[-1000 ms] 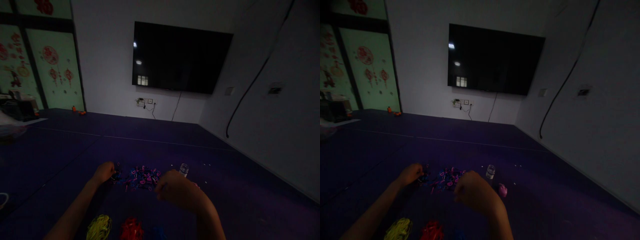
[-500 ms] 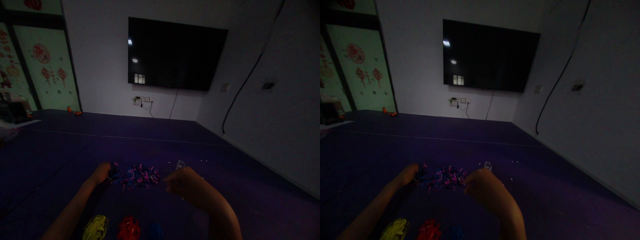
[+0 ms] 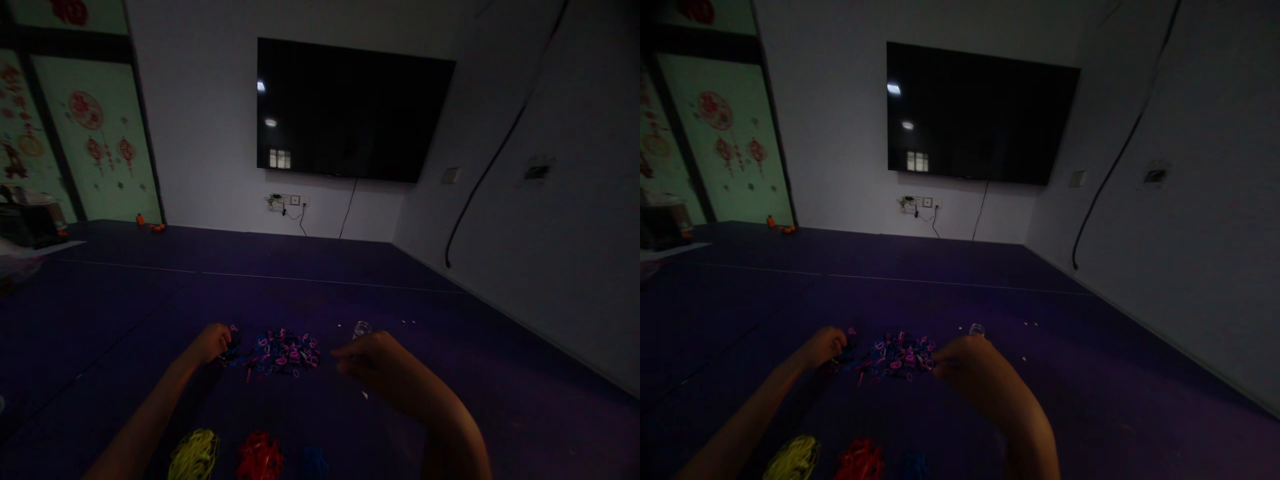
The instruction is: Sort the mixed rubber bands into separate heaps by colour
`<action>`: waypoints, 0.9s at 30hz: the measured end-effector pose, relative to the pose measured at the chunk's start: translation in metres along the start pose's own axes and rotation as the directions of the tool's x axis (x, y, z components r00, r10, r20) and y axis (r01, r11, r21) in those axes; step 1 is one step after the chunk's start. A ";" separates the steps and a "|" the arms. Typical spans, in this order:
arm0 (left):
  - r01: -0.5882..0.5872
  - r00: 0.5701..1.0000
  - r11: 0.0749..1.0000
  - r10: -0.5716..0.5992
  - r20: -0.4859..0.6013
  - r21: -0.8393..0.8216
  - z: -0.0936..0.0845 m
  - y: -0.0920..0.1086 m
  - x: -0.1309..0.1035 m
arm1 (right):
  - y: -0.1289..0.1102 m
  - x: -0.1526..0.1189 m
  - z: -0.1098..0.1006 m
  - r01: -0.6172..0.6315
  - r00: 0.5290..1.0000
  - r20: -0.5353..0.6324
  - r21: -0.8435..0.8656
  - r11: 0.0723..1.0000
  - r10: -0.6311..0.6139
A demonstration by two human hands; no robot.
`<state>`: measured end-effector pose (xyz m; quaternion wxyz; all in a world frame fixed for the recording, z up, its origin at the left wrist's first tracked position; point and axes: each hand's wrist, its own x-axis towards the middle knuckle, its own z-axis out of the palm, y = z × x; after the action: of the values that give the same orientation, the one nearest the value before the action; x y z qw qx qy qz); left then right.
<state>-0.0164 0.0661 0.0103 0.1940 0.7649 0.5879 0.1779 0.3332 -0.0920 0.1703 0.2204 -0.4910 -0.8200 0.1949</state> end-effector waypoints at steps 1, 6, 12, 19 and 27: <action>0.007 1.000 1.000 -0.008 0.004 0.018 0.000 0.001 0.000 | 0.000 0.000 0.000 0.004 1.000 -0.004 0.003 1.000 -0.004; 0.024 0.999 0.994 -0.027 0.028 0.104 -0.002 0.008 -0.003 | -0.002 0.001 -0.001 0.000 1.000 0.002 0.008 1.000 0.000; 0.030 0.999 0.981 -0.034 0.018 0.193 -0.001 0.015 -0.005 | -0.003 0.002 -0.001 0.005 1.000 -0.013 0.012 1.000 -0.005; 0.014 1.000 0.968 -0.020 0.021 0.252 0.010 0.026 -0.009 | -0.005 0.003 -0.001 -0.005 1.000 0.008 -0.003 1.000 0.005; 0.001 1.000 0.989 -0.003 0.013 0.150 0.008 0.022 -0.006 | -0.004 0.001 -0.003 0.024 1.000 -0.001 0.001 1.000 -0.024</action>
<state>0.0038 0.0546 0.0145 0.1400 0.7780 0.5989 0.1283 0.3313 -0.0927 0.1750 0.2233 -0.4811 -0.8256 0.1926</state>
